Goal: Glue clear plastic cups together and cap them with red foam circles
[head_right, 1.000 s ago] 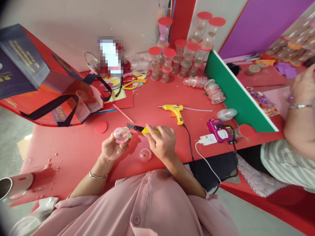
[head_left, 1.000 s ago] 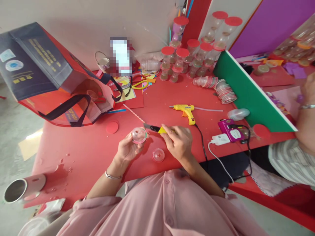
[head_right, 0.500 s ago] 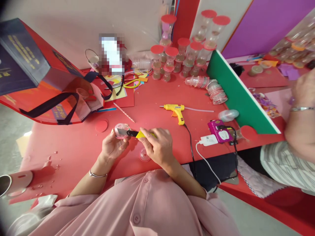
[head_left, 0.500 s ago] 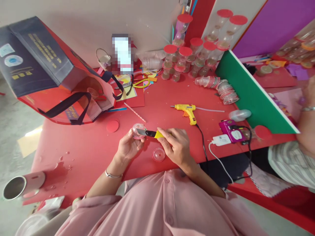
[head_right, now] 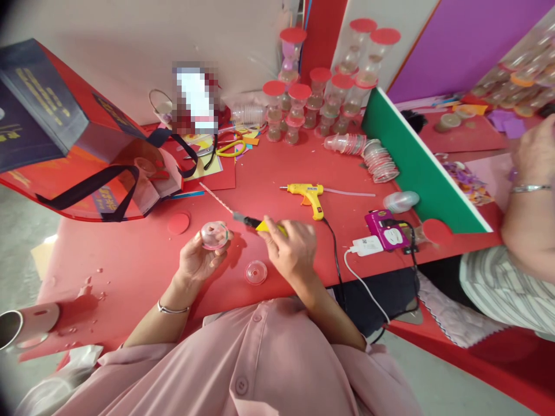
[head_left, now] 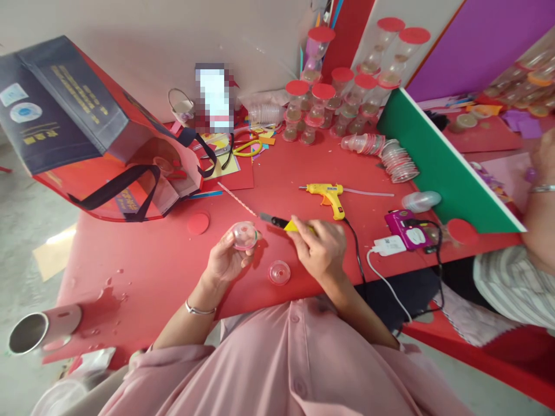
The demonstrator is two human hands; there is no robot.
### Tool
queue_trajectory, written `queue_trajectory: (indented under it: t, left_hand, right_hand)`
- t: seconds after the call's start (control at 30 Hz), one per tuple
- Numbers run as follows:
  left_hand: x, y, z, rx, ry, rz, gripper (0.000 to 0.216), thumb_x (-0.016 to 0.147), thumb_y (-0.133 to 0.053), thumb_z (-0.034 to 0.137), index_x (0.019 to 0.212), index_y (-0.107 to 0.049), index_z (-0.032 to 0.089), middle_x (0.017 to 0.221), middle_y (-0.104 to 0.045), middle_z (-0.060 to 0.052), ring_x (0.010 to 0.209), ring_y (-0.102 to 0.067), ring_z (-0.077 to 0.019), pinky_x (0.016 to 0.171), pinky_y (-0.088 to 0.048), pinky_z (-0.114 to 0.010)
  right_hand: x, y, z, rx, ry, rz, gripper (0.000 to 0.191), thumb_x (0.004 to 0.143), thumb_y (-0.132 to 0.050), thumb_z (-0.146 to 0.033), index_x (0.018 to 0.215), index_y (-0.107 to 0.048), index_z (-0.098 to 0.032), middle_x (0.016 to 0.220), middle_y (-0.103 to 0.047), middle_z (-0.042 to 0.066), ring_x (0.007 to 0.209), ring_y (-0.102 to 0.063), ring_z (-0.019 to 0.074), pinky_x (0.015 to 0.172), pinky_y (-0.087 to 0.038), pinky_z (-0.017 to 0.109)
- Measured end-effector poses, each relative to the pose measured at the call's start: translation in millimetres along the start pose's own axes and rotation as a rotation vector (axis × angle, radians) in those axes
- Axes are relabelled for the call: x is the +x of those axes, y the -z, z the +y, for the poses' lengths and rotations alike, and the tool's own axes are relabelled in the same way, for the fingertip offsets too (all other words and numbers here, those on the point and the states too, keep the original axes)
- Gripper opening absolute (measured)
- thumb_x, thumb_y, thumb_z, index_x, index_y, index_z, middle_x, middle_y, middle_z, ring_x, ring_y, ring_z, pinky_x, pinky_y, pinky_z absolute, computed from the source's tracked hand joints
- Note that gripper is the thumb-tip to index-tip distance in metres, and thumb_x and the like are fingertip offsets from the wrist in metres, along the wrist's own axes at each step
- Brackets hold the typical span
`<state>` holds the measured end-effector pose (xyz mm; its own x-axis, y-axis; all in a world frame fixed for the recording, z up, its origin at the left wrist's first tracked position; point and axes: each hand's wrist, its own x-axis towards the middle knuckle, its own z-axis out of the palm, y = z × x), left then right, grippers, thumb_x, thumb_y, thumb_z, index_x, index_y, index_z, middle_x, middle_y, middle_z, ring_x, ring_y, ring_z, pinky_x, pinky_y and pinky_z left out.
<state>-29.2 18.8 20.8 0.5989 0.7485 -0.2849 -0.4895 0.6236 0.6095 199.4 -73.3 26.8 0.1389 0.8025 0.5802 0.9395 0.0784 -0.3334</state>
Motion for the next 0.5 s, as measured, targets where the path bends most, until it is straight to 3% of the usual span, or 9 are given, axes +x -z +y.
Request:
queue_trajectory:
  t: [0.17, 0.37, 0.5]
  left_hand:
    - [-0.3, -2.7, 0.8, -0.006, -0.017, 0.01, 0.048, 0.078, -0.08, 0.043, 0.113, -0.07, 0.012, 0.096, -0.074, -0.011, 0.062, -0.063, -0.0119, 0.037, -0.046, -0.015]
    - [2.8, -2.8, 0.6, -0.006, -0.035, 0.044, 0.045, 0.08, -0.079, 0.041, 0.113, -0.07, 0.012, 0.084, -0.074, -0.008, 0.066, -0.067, -0.015, 0.038, -0.047, -0.016]
    - [0.0, -2.1, 1.6, -0.003, -0.001, -0.024, 0.044, 0.081, -0.077, 0.045, 0.108, -0.071, 0.011, 0.086, -0.074, -0.011, 0.062, -0.065, -0.0144, 0.036, -0.044, -0.016]
  right_hand:
    - [3.2, 8.7, 2.8, 0.083, -0.103, 0.004, 0.028, 0.104, -0.059, -0.033, 0.127, -0.073, -0.024, 0.089, -0.075, 0.005, 0.082, -0.067, 0.0175, 0.078, -0.041, 0.035]
    - [4.1, 9.2, -30.0, 0.252, -0.02, -0.102, 0.029, 0.105, -0.057, -0.034, 0.128, -0.072, -0.024, 0.092, -0.075, 0.004, 0.085, -0.067, 0.0162, 0.081, -0.042, 0.034]
    - [2.5, 1.3, -24.1, 0.196, -0.023, -0.078, 0.028, 0.104, -0.059, -0.035, 0.127, -0.073, -0.024, 0.091, -0.076, 0.004, 0.084, -0.068, 0.0162, 0.08, -0.041, 0.034]
